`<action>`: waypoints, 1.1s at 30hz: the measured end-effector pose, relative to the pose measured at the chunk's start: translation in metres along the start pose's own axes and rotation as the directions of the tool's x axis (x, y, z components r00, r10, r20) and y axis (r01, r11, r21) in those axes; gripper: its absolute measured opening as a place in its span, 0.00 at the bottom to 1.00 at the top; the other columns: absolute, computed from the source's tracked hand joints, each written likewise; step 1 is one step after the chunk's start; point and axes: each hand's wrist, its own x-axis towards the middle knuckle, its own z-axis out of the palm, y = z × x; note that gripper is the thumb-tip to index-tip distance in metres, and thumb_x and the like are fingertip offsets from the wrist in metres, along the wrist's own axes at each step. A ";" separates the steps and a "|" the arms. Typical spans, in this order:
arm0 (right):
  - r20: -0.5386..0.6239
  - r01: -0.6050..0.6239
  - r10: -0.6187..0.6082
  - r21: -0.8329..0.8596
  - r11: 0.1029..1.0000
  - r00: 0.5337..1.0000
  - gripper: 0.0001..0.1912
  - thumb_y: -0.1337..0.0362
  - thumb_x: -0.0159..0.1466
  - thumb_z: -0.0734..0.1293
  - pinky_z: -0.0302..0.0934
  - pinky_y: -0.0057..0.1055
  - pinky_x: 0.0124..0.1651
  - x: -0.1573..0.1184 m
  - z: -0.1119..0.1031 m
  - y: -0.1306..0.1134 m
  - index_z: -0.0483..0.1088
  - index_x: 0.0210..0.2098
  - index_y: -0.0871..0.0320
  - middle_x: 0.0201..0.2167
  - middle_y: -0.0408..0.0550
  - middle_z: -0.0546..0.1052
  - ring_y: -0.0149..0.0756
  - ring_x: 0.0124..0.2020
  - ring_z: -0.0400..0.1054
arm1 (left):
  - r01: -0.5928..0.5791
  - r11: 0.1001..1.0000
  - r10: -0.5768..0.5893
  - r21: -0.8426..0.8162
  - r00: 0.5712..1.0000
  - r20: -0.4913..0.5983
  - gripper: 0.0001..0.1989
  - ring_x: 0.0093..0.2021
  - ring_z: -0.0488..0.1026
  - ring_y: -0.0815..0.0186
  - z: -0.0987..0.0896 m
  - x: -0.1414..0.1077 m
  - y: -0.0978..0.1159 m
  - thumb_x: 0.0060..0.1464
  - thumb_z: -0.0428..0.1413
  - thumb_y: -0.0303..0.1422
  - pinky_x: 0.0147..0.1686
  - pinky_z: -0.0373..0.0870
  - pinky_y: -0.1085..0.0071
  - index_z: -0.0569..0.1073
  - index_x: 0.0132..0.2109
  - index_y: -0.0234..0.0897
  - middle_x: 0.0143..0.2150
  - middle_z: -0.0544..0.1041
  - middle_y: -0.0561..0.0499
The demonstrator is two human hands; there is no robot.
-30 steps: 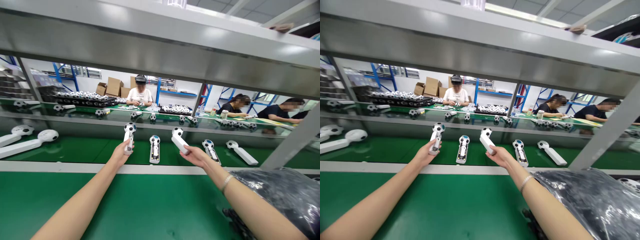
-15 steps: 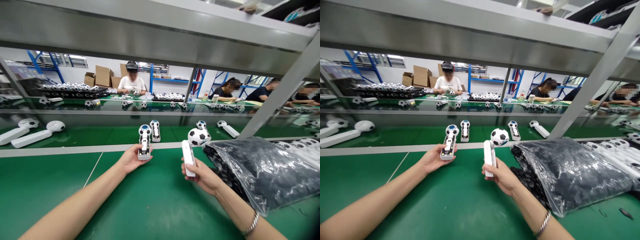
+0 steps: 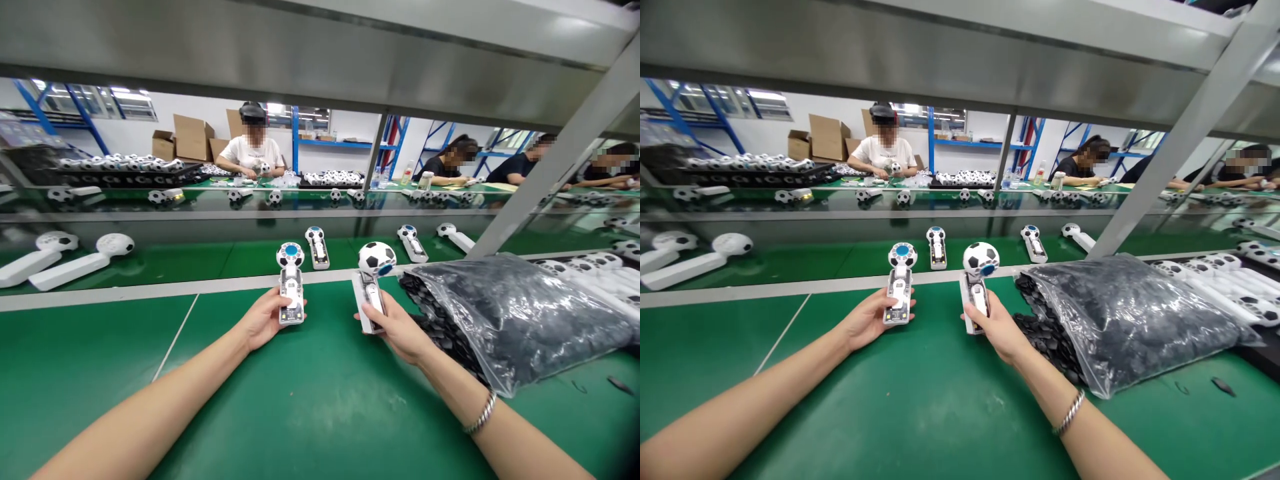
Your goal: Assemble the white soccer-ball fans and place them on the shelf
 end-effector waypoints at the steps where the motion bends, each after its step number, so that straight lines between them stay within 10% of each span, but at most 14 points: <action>1: -0.001 0.018 -0.018 -0.030 0.999 1.000 0.23 0.54 0.53 0.68 0.62 0.29 0.33 0.000 0.000 -0.001 0.59 0.45 0.55 0.37 0.46 0.69 0.37 0.38 0.68 | -0.002 1.000 0.002 0.000 1.000 -0.008 0.19 0.45 0.71 0.56 0.000 0.000 0.000 0.47 0.53 0.22 0.46 0.68 0.53 0.65 0.48 0.34 0.47 0.71 0.43; 33: -0.019 -0.146 0.147 0.071 0.987 0.989 0.28 0.52 0.54 0.66 0.63 0.28 0.44 -0.003 0.003 0.009 0.61 0.52 0.51 0.48 0.46 0.71 0.41 0.49 0.65 | -0.024 0.999 0.021 -0.046 0.998 -0.064 0.12 0.37 0.72 0.59 0.004 0.004 -0.005 0.43 0.56 0.23 0.38 0.70 0.55 0.69 0.38 0.30 0.39 0.72 0.42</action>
